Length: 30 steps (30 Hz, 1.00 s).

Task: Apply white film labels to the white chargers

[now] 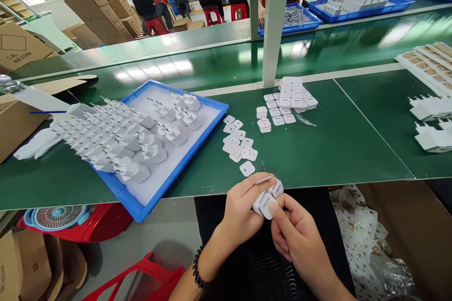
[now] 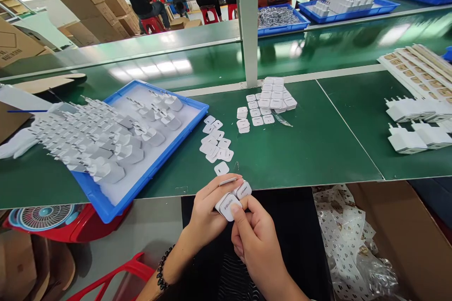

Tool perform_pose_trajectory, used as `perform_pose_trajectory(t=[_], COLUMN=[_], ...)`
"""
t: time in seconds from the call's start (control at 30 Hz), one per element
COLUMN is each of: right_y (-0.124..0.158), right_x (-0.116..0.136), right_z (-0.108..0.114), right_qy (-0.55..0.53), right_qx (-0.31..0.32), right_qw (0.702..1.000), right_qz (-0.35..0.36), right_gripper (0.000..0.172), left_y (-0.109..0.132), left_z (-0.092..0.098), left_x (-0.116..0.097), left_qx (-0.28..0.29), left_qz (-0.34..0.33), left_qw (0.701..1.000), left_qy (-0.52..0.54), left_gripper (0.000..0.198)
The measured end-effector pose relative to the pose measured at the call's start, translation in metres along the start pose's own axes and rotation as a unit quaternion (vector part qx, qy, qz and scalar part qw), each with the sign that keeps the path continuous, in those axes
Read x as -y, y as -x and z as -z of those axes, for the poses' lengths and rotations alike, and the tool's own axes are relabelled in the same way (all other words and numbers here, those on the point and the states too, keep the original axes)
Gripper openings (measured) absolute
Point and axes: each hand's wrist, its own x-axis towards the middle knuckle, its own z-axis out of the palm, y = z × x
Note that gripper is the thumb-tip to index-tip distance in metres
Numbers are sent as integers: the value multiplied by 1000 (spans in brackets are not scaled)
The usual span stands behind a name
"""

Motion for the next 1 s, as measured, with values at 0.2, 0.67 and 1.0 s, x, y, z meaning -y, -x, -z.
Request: perform_pose_trajectory(t=[0.2, 0.67, 1.0], right_y=[1, 3, 12], right_x=[-4, -3, -8], right_z=[4, 1, -2], right_qy=[5, 5, 66], right_qx=[9, -8, -28], right_qw=[1000, 1000, 997], right_qz=[-13, -4, 27], right_gripper=[49, 51, 46], left_y=[-1, -5, -6], left_z=[0, 3, -1], left_x=[1, 3, 5], left_qx=[0, 28, 16], left_qz=[-15, -45, -33], left_qw=[1000, 998, 994], left_qy=[3, 27, 101], left_gripper=[30, 31, 31])
